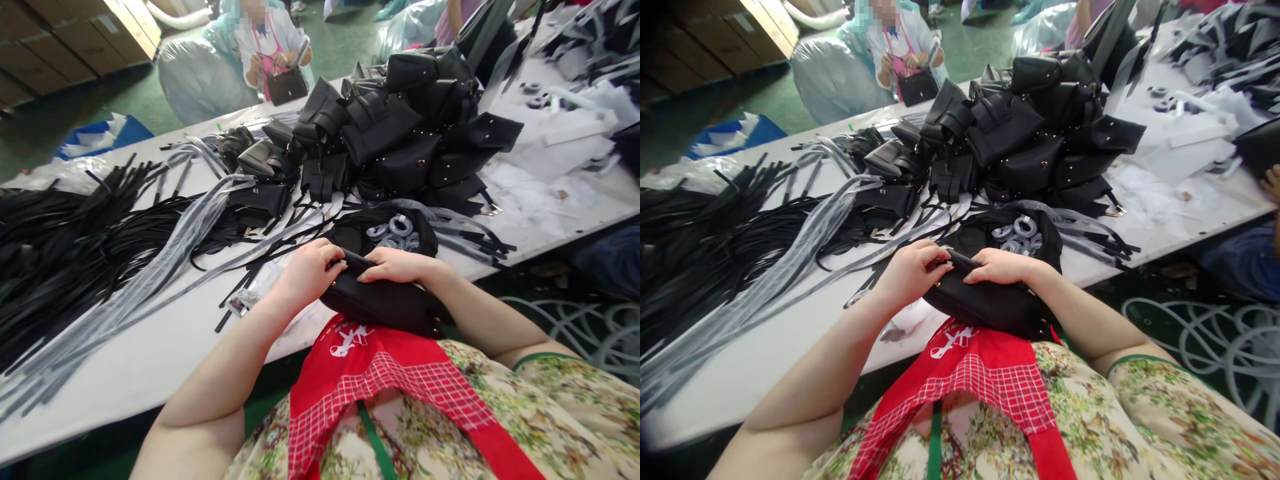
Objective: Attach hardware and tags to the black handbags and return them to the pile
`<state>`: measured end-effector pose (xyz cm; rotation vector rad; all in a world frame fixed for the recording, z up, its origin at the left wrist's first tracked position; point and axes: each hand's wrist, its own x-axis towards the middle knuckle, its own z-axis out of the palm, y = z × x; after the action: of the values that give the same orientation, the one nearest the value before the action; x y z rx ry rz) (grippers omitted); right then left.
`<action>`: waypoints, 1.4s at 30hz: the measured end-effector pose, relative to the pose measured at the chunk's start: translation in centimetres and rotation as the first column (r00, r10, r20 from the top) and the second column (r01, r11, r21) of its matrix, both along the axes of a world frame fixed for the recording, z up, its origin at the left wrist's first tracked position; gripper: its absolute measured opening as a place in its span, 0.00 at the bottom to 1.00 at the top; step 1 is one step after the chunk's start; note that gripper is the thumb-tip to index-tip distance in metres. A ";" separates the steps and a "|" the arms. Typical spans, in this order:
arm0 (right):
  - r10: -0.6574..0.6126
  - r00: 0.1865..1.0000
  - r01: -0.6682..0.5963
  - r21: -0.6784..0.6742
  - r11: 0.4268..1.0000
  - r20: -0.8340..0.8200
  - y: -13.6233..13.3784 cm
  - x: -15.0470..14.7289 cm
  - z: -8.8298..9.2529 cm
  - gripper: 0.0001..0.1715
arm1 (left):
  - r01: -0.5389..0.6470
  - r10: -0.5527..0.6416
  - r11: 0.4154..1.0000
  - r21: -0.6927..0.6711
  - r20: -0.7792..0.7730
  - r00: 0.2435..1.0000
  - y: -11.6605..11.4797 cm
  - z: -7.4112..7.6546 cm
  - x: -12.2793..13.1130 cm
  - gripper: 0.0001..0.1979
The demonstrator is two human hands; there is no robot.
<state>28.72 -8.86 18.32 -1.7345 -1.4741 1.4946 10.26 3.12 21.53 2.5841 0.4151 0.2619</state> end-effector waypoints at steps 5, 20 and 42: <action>-0.004 1.000 0.004 0.000 1.000 0.007 0.3 0.0 0.1 0.19 | 0.069 -0.059 0.989 0.128 -0.084 0.995 -0.5 -0.1 0.7 0.06; -0.447 0.816 0.302 -0.389 0.870 -0.366 1.0 2.5 -6.9 0.18 | -0.127 0.251 0.634 -0.763 0.047 0.967 -0.8 -2.0 -0.4 0.06; -0.375 0.910 0.358 -0.120 0.926 -0.178 -3.8 4.4 -2.5 0.27 | 0.022 0.045 0.880 -0.475 0.128 0.991 -5.6 -1.9 2.8 0.09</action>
<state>33.14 -12.65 15.81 -1.7350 -0.9333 1.4901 13.05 -2.43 19.60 2.0665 0.3886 0.2954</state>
